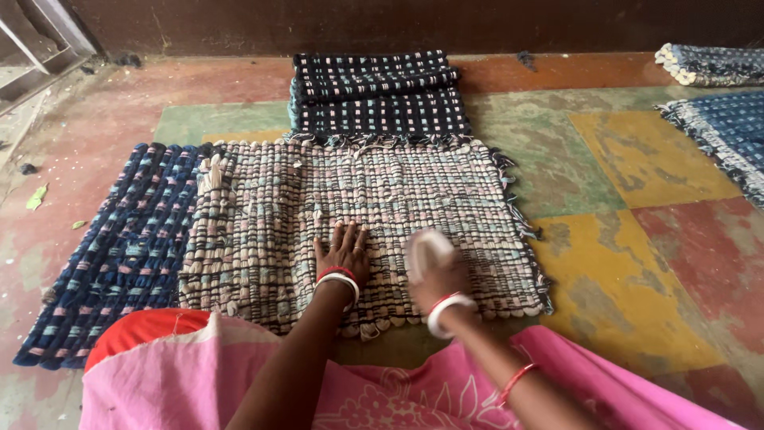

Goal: The person unfolds a woven rug onto the floor and brushes its surface using a handheld brush.

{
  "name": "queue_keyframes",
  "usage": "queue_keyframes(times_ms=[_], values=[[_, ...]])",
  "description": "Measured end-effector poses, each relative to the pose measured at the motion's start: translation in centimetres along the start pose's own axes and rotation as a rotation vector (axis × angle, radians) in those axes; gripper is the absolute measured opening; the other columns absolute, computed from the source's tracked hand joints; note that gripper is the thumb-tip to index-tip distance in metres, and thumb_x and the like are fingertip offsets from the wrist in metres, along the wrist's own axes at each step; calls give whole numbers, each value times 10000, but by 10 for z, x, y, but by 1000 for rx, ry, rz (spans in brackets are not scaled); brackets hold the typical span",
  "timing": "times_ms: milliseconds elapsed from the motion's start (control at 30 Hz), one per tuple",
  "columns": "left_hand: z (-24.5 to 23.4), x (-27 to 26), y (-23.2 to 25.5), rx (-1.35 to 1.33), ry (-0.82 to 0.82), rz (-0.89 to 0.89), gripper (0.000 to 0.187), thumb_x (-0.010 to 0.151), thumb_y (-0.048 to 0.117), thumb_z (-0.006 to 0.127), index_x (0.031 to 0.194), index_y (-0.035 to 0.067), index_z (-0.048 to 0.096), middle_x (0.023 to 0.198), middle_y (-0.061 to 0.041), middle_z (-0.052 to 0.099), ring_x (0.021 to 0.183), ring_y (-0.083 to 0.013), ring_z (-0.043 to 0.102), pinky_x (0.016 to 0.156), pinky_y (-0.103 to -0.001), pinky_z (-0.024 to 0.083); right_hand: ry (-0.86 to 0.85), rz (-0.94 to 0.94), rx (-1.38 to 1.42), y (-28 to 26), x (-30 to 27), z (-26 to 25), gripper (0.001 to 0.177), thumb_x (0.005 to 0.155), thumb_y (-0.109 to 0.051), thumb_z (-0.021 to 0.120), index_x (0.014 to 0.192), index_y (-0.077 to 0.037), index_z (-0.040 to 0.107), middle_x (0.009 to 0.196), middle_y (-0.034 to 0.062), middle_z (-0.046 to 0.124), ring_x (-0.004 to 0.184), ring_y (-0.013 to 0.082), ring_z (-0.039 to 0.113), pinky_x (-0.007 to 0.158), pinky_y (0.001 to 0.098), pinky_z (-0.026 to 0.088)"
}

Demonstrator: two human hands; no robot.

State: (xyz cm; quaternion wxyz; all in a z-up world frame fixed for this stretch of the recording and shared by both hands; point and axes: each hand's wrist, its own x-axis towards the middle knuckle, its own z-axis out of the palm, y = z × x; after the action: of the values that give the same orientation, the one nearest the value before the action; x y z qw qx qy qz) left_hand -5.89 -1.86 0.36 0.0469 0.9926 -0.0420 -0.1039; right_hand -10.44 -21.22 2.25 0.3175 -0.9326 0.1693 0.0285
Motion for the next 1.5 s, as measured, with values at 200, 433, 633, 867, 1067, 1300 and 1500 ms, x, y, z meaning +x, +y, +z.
queue_keyframes(times_ms=[200, 433, 633, 867, 1067, 1300, 1500], values=[[-13, 3, -3, -14, -89, -35, 644, 1031, 453, 291, 1632, 304, 113, 1717, 77, -9, 1583, -258, -31, 1232, -622, 58, -205, -10, -438, -8, -3, -49, 891, 853, -327, 719, 1606, -369, 244, 1543, 256, 320, 1236, 391, 591, 969, 448, 596], [-10, 7, 2, 5, -112, -53, 671, 1029, 461, 309, 1638, 277, 94, 1720, 78, -50, 1577, -307, -65, 1217, -652, 53, 183, 135, -414, 80, 54, -86, 882, 812, -340, 688, 1582, -316, 259, 1474, 324, 337, 1233, 544, 486, 1022, 572, 441], [-11, 5, 5, 16, -62, -63, 667, 1024, 433, 315, 1638, 263, 118, 1722, 59, -35, 1575, -316, -59, 1205, -661, 38, -84, -153, -349, -19, -6, -37, 578, 876, -208, 605, 1434, -215, 456, 1312, 225, 504, 1100, 366, 623, 841, 469, 602], [-6, 7, -4, -54, -47, -75, 622, 1043, 473, 272, 1626, 301, 139, 1711, 94, -8, 1584, -287, -41, 1235, -647, 20, -10, -496, -431, -35, -3, -1, 874, 698, -268, 798, 1504, -308, 461, 1422, 259, 415, 1187, 495, 511, 938, 540, 498], [8, 15, -6, -33, -18, -75, 618, 1026, 411, 312, 1619, 282, 191, 1716, 74, 6, 1575, -300, -31, 1217, -655, 13, 59, -29, -337, 50, 84, -68, 759, 838, -294, 687, 1538, -266, 397, 1516, 276, 340, 1255, 471, 548, 1066, 519, 485], [-3, 13, -1, -2, -36, -72, 650, 1007, 429, 344, 1617, 242, 217, 1708, 25, 65, 1558, -333, 45, 1199, -662, 34, -34, -114, -403, -4, 58, -36, 625, 881, -226, 646, 1455, -173, 404, 1428, 238, 394, 1164, 357, 557, 918, 453, 555], [-22, 9, -7, 91, -29, -69, 657, 1012, 517, 330, 1602, 238, 252, 1680, 25, 147, 1539, -294, 158, 1207, -697, 23, -168, -257, -222, -70, 13, -1, 923, 766, -261, 774, 1491, -6, 263, 1365, 272, 427, 1195, 417, 536, 987, 497, 508]])
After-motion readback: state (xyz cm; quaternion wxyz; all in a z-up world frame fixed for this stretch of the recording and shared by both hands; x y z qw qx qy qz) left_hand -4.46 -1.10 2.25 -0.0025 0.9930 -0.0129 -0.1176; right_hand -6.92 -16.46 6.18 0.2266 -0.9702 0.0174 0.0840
